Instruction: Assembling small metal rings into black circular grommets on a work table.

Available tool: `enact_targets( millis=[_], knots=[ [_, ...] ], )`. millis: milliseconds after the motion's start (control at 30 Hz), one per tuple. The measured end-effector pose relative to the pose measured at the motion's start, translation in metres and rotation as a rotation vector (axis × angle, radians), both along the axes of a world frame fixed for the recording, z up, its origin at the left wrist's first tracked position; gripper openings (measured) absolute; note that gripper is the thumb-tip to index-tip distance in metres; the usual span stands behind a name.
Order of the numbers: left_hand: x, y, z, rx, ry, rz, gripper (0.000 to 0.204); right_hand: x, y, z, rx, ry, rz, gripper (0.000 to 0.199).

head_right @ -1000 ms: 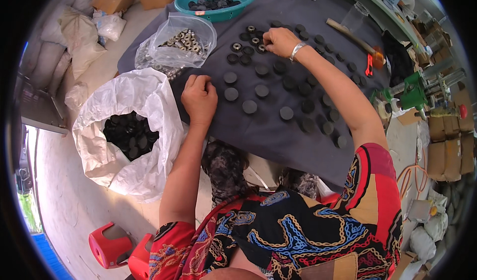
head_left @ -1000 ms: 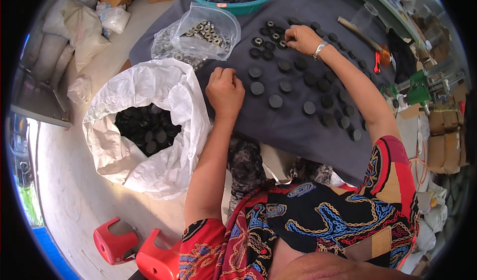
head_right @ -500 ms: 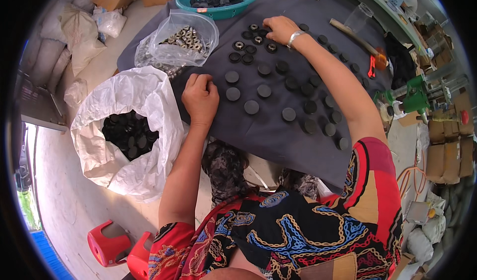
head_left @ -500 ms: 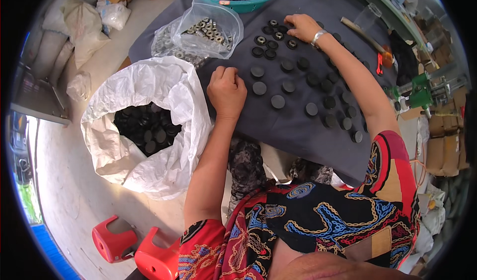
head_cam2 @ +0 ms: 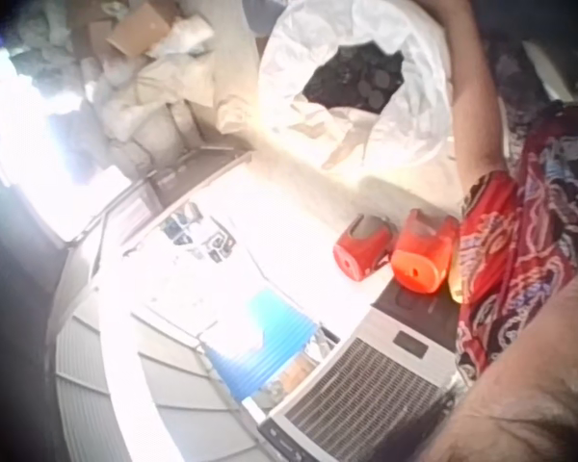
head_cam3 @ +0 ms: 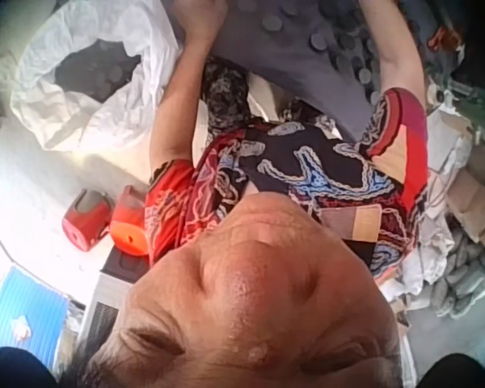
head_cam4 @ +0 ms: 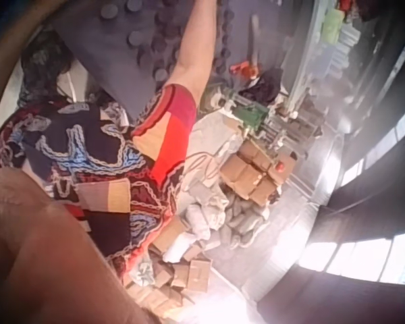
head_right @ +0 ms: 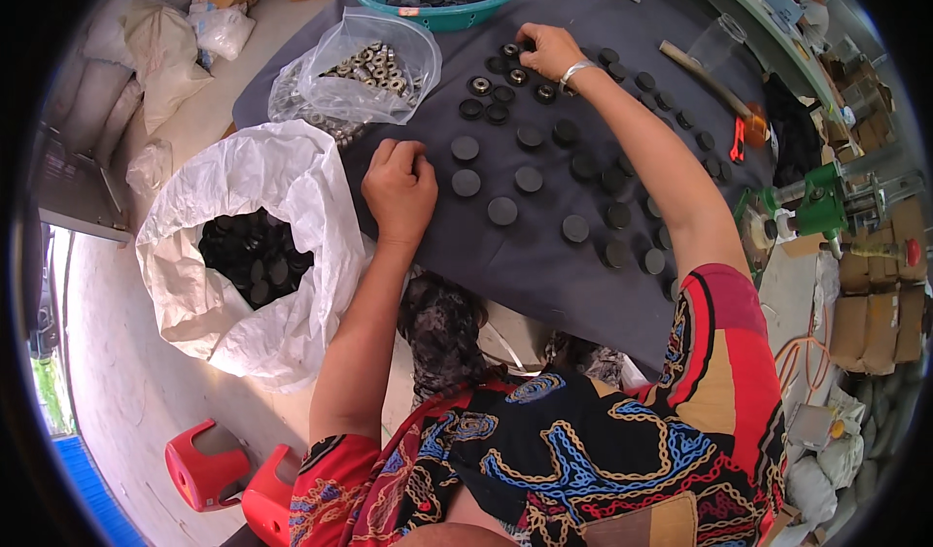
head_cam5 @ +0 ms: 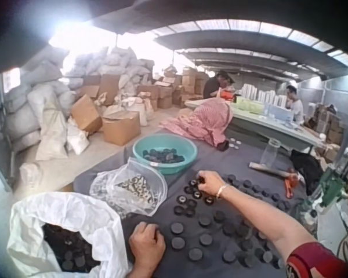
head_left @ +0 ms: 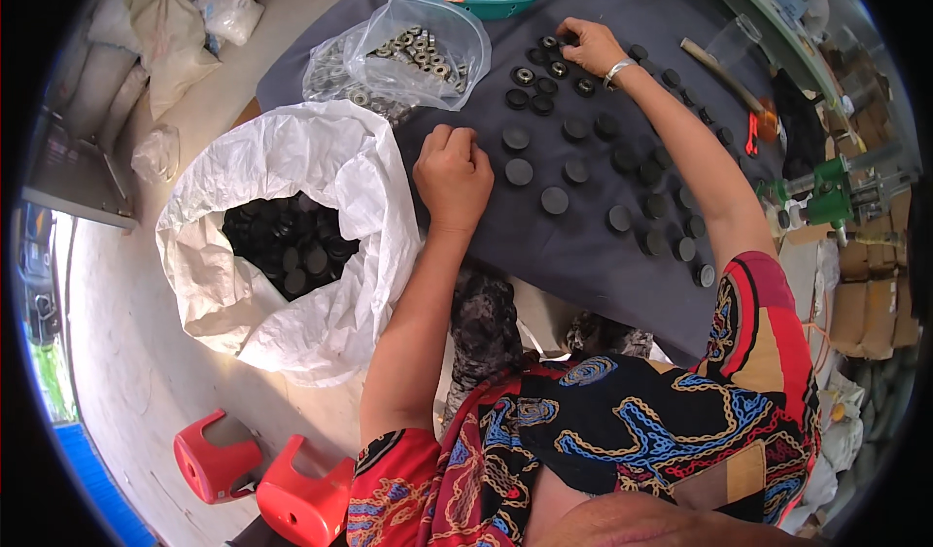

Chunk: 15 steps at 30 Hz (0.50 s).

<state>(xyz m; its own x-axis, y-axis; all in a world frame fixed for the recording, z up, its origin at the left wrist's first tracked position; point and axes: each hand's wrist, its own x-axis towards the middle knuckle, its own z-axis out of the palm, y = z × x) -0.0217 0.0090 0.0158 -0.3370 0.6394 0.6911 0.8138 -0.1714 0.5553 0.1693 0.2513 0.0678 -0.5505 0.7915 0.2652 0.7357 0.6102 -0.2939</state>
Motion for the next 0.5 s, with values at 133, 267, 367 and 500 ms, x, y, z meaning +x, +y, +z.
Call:
enact_targets(
  millis=[133, 267, 367, 500],
  knots=[
    [0.0, -0.001, -0.001, -0.011, -0.001, -0.005, 0.009, 0.006, -0.007, 0.003, -0.039, -0.165, -0.072, 0.034],
    [0.001, 0.0, 0.001, -0.023, -0.002, 0.001, 0.008, 0.011, -0.003, 0.005, 0.119, -0.407, 0.038, 0.035],
    [0.0, 0.0, 0.0, -0.007, 0.0, -0.007, 0.008, 0.011, 0.0, 0.008, 0.123, -0.421, 0.12, 0.037],
    [0.0, 0.0, -0.001, -0.007, 0.016, 0.005, 0.008, 0.027, -0.024, 0.023, -0.059, -0.28, 0.122, 0.04]
  ],
)
